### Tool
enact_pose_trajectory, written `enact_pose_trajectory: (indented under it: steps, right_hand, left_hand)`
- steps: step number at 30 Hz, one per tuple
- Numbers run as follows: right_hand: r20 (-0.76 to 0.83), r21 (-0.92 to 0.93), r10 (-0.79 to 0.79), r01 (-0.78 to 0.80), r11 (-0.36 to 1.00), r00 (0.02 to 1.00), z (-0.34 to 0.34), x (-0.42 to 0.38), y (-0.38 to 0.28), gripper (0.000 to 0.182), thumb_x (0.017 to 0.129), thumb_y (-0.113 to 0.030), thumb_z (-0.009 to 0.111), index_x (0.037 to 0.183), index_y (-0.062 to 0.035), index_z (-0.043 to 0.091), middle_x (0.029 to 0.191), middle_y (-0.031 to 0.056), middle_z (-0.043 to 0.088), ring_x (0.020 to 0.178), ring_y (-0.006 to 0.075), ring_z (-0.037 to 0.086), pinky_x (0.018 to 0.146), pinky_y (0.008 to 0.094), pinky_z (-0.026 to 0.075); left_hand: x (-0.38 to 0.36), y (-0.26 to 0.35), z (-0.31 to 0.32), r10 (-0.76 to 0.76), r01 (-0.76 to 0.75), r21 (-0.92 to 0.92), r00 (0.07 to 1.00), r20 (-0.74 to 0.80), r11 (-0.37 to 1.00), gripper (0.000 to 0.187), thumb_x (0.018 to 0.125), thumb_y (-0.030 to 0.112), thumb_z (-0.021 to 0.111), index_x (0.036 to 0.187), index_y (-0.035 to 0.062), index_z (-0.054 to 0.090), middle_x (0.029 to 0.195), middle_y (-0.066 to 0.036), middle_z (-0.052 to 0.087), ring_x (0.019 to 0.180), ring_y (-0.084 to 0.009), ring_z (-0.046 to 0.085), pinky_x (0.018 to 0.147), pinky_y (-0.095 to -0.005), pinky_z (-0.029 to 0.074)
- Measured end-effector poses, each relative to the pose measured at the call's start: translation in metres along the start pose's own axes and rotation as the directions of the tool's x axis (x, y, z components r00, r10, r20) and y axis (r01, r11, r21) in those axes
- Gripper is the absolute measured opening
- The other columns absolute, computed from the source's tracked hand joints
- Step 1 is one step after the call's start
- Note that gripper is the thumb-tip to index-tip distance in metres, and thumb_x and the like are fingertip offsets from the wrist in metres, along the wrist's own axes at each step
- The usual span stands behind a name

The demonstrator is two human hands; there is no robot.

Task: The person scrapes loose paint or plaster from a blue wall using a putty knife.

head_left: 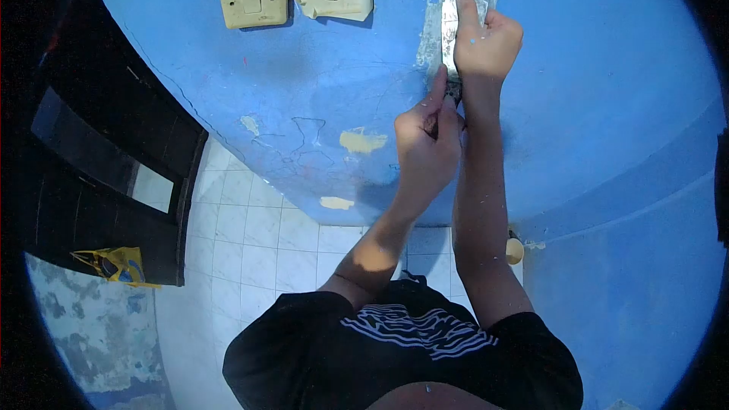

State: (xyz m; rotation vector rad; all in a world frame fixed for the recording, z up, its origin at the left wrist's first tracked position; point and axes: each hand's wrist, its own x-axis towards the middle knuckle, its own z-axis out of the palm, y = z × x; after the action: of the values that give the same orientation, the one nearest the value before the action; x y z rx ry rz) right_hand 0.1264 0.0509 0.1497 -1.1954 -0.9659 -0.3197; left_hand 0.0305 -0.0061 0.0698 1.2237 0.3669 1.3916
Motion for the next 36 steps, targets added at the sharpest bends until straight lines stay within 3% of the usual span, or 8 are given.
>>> enact_pose_trajectory:
  steps: [4,6,16,18,22,31,33,36]
  right_hand:
    - [-0.030,-0.011,-0.071,0.071,0.997,0.997,0.000,-0.008,0.017,0.044,0.089,-0.026,0.068,0.057,0.0030,0.059,0.045,0.0150,0.049,0.040,0.0270,0.040,0.047,0.0425,0.036]
    - [0.028,-0.186,-0.004,0.009,0.982,1.000,0.001,-0.009,0.020,0.043,0.089,-0.027,0.067,0.058,0.0031,0.061,0.047,0.0162,0.051,0.041,0.0288,0.044,0.050,0.0428,0.040]
    - [-0.038,-0.017,0.043,-0.044,0.999,0.998,0.008,-0.006,0.006,0.045,0.088,-0.030,0.069,0.059,0.0042,0.061,0.049,0.0192,0.051,0.042,0.0317,0.044,0.051,0.0440,0.041]
    - [0.002,-0.148,0.047,-0.046,0.988,0.999,0.005,-0.002,0.008,0.043,0.088,-0.029,0.068,0.061,0.0040,0.062,0.049,0.0187,0.051,0.043,0.0313,0.044,0.051,0.0439,0.041]
    - [-0.055,-0.028,-0.008,0.006,1.000,0.998,0.009,-0.007,0.007,0.046,0.088,-0.030,0.069,0.059,0.0047,0.059,0.047,0.0192,0.048,0.042,0.0311,0.042,0.050,0.0454,0.039]
    - [-0.055,-0.131,0.034,-0.041,0.991,0.998,0.008,-0.004,0.009,0.046,0.088,-0.030,0.069,0.058,0.0043,0.059,0.046,0.0174,0.046,0.042,0.0300,0.040,0.050,0.0449,0.038]
    - [-0.041,-0.004,0.001,-0.001,1.000,0.999,0.007,0.000,0.002,0.050,0.088,-0.032,0.069,0.056,0.0040,0.057,0.046,0.0170,0.045,0.043,0.0306,0.037,0.049,0.0461,0.036]
    - [-0.046,-0.128,-0.020,0.014,0.992,0.999,0.008,-0.003,0.015,0.052,0.088,-0.034,0.068,0.054,0.0034,0.055,0.046,0.0168,0.046,0.043,0.0317,0.037,0.048,0.0466,0.036]
  left_hand:
    - [-0.005,-0.019,-0.004,0.104,-0.103,0.078,0.994,-0.016,0.992,0.039,0.101,0.006,0.048,0.138,-0.0039,0.049,0.065,0.004,0.051,0.052,-0.0003,0.042,0.043,-0.0191,0.037]
    - [-0.004,-0.018,-0.010,0.091,-0.092,0.119,0.996,0.014,0.989,0.039,0.101,0.006,0.048,0.139,-0.0040,0.049,0.065,0.003,0.052,0.051,-0.0005,0.042,0.042,-0.0192,0.036]
    - [0.003,-0.007,-0.011,0.040,-0.039,0.115,0.999,-0.007,0.993,0.040,0.101,0.008,0.049,0.140,-0.0034,0.048,0.066,0.004,0.049,0.051,-0.0012,0.040,0.043,-0.0193,0.035]
    - [0.003,-0.013,-0.009,0.049,-0.047,0.085,0.999,-0.019,0.995,0.040,0.101,0.008,0.049,0.140,-0.0028,0.049,0.067,0.003,0.051,0.051,-0.0015,0.041,0.043,-0.0194,0.035]
    - [0.002,-0.009,-0.013,0.060,-0.058,0.099,0.998,-0.012,0.993,0.039,0.101,0.008,0.049,0.139,-0.0018,0.050,0.067,0.003,0.051,0.051,-0.0021,0.041,0.043,-0.0197,0.036]
    - [0.005,-0.006,-0.009,0.074,-0.070,0.163,0.997,-0.015,0.984,0.039,0.101,0.008,0.049,0.139,-0.0001,0.051,0.068,0.003,0.052,0.052,-0.0026,0.042,0.044,-0.0203,0.036]
    - [0.004,-0.004,-0.003,0.048,-0.046,0.068,0.998,-0.031,0.997,0.038,0.101,0.008,0.049,0.139,0.0004,0.052,0.068,0.003,0.052,0.053,-0.0029,0.042,0.044,-0.0209,0.036]
    - [0.001,-0.009,-0.008,0.055,-0.054,0.068,0.998,-0.022,0.996,0.038,0.101,0.008,0.049,0.139,0.0006,0.052,0.068,0.003,0.051,0.053,-0.0031,0.043,0.044,-0.0213,0.036]
